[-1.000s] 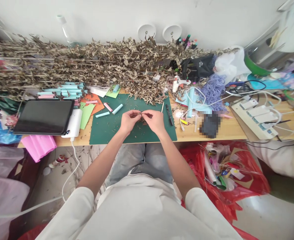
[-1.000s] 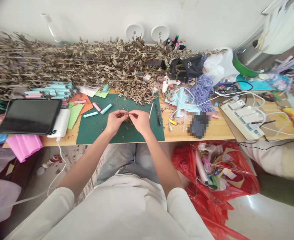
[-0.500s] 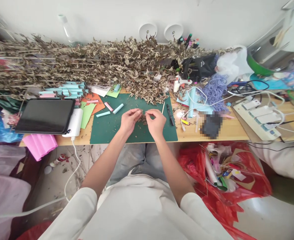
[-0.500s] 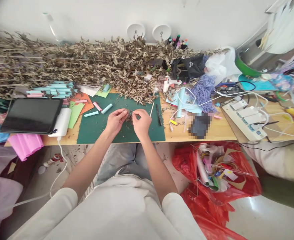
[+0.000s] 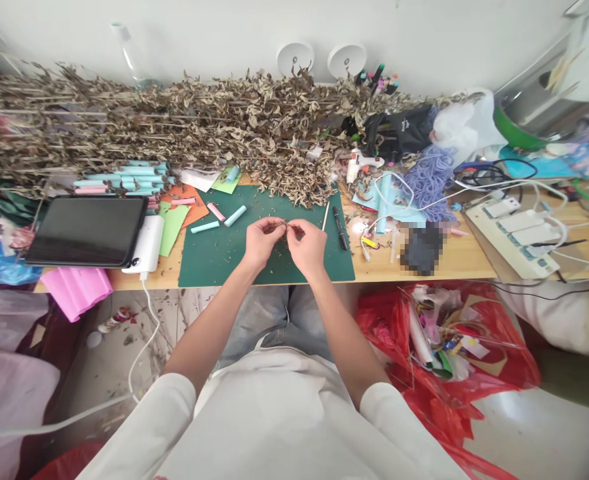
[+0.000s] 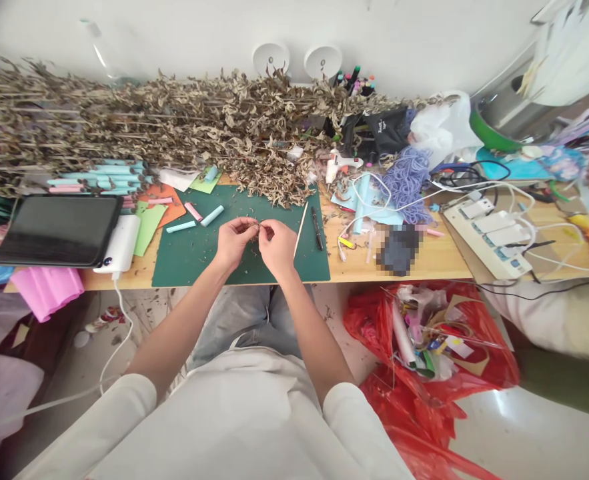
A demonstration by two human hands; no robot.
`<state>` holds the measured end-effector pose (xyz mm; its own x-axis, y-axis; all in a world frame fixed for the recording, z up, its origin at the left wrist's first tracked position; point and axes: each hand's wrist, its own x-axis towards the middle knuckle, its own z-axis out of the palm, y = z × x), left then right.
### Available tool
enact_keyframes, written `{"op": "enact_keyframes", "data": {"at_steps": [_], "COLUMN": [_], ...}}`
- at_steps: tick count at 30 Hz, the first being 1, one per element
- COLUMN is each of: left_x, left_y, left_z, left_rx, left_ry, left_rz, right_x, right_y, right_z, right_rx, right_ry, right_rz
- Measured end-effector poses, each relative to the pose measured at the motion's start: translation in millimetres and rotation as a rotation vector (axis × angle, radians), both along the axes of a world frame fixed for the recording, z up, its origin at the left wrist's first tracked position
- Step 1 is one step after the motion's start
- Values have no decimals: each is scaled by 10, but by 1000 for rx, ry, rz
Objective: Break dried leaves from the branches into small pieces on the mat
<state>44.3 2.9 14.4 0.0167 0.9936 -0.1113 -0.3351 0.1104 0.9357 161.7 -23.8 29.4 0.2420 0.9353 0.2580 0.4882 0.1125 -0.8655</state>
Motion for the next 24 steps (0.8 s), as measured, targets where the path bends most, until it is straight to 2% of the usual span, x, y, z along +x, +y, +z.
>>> {"op": "enact_keyframes", "data": {"at_steps": [5,12,15,18,24], "left_x": [-8,-51,10,85,34], "left_y": [-4,13,9,-4,12], "left_z": [18,42,33,28,20], "left_rx": [-127,-104,-28,48,-8], "left_ry": [-142,-59,61,162,50], "left_rz": [16,-34,-10,62,69], "right_x": [-2,17,-34,-118,-82], "right_y": [-4,5,-1,-19,-53], "right_z": [-4,-14,-40,-67,-115], "right_rx": [-51,-41,-8,14,-26], "right_ry": [210,121,72,116,229], "right_rz": [37,76,32,-62,-122]}}
